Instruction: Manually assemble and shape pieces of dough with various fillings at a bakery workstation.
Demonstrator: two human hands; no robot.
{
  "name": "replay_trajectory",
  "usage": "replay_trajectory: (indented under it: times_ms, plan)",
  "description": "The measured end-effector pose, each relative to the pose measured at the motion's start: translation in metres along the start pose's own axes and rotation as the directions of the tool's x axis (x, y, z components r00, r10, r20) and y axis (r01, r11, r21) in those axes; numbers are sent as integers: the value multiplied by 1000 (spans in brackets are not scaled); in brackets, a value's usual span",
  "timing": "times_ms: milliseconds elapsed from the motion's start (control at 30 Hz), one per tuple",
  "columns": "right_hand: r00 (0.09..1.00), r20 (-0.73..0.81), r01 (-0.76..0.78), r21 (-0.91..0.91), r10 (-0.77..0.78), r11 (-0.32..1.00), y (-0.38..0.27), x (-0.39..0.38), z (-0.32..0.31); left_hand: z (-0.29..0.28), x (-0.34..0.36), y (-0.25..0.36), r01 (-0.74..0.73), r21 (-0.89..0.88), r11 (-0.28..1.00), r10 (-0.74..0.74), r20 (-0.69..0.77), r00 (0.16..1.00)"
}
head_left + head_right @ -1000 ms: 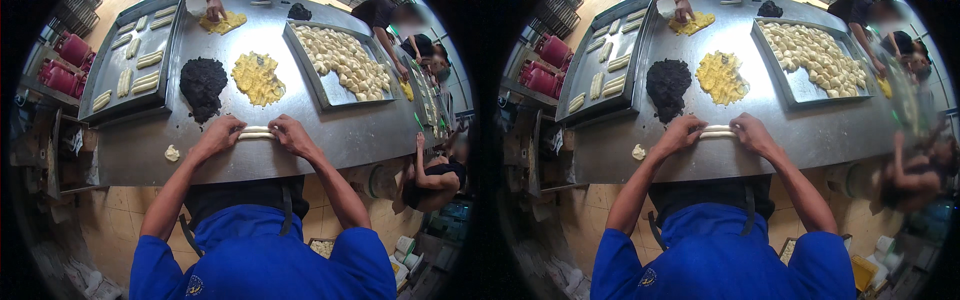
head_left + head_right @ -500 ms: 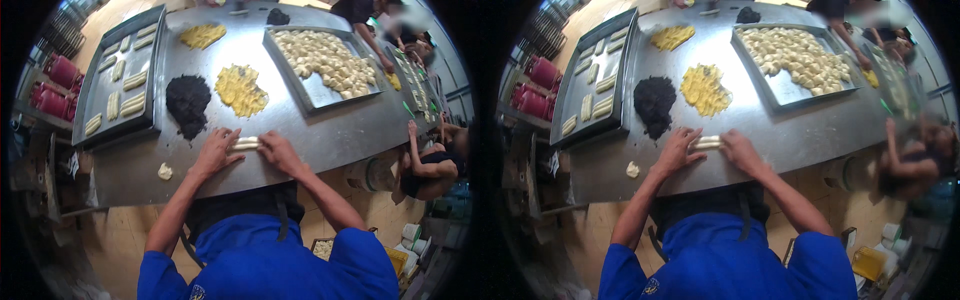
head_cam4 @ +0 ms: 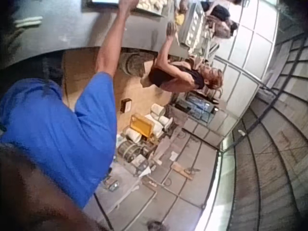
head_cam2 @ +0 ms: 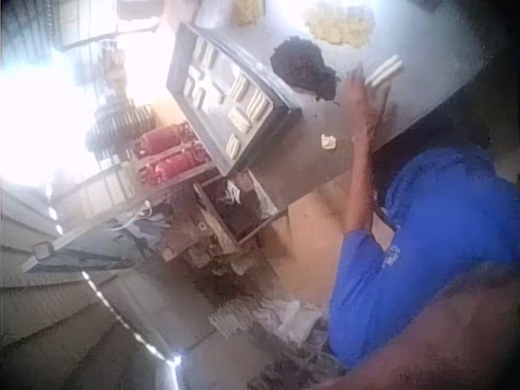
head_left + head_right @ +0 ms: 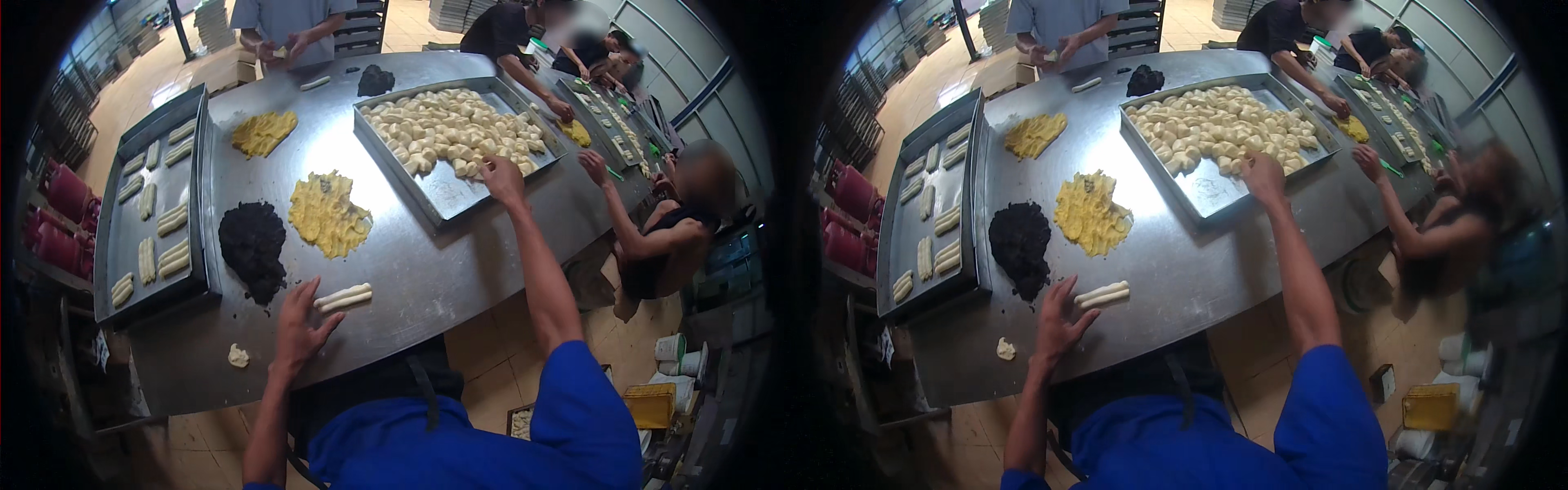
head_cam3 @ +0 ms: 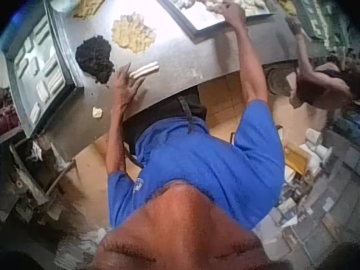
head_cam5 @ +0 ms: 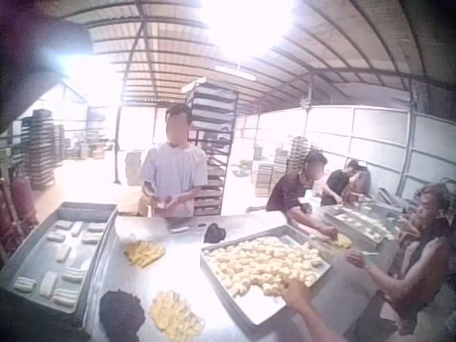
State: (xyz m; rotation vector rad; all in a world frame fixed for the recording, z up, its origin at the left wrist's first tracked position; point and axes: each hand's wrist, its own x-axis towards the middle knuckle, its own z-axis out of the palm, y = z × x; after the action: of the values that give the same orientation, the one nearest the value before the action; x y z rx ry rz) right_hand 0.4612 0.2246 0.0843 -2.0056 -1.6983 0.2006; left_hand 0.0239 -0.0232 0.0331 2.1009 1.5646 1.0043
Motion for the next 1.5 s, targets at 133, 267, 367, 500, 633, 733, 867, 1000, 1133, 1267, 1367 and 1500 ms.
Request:
replay_trajectory:
  times_ms: [133,267,367,500,633,733,867,1000,1133,1267,1367,1500]
  plan:
    - [980,135,174,-234,-145,957,4,34,38,-14,-20,8,143,-158,977,-149,-31,988]
    - [980,192,117,-400,-41,909,1,51,70,-29,-31,16,222,-212,952,-229,-10,973]
    - [990,124,-27,-331,72,943,2,52,81,-35,-44,14,295,-244,924,-300,18,954]
    - [994,13,103,166,-106,981,-50,-16,42,-41,-52,37,409,-358,840,-419,52,907]
    - [892,328,-10,703,-312,711,-122,-146,29,-7,-17,64,346,-698,628,-460,26,888]
    - [785,344,91,759,-515,645,-166,-227,24,6,7,59,345,-843,412,-495,111,862]
    - [591,615,-404,786,-522,469,-189,-257,9,-2,-5,43,390,-869,305,-468,220,856]
    - [638,655,-401,732,-405,551,-183,-263,26,-9,-15,59,367,-758,539,-498,65,865]
    - [612,689,-575,724,-387,380,-194,-272,28,-20,-24,46,-3,-458,889,-78,-158,984]
    - [376,815,-906,424,-440,10,-217,-287,29,-11,-31,29,10,-583,813,-139,-177,974]
    - [544,744,-761,632,-389,146,-201,-257,75,1,-42,33,172,-583,794,-344,-198,918]
    - [927,229,-8,805,-297,594,-172,-155,121,3,-81,16,260,-340,904,-341,-206,917]
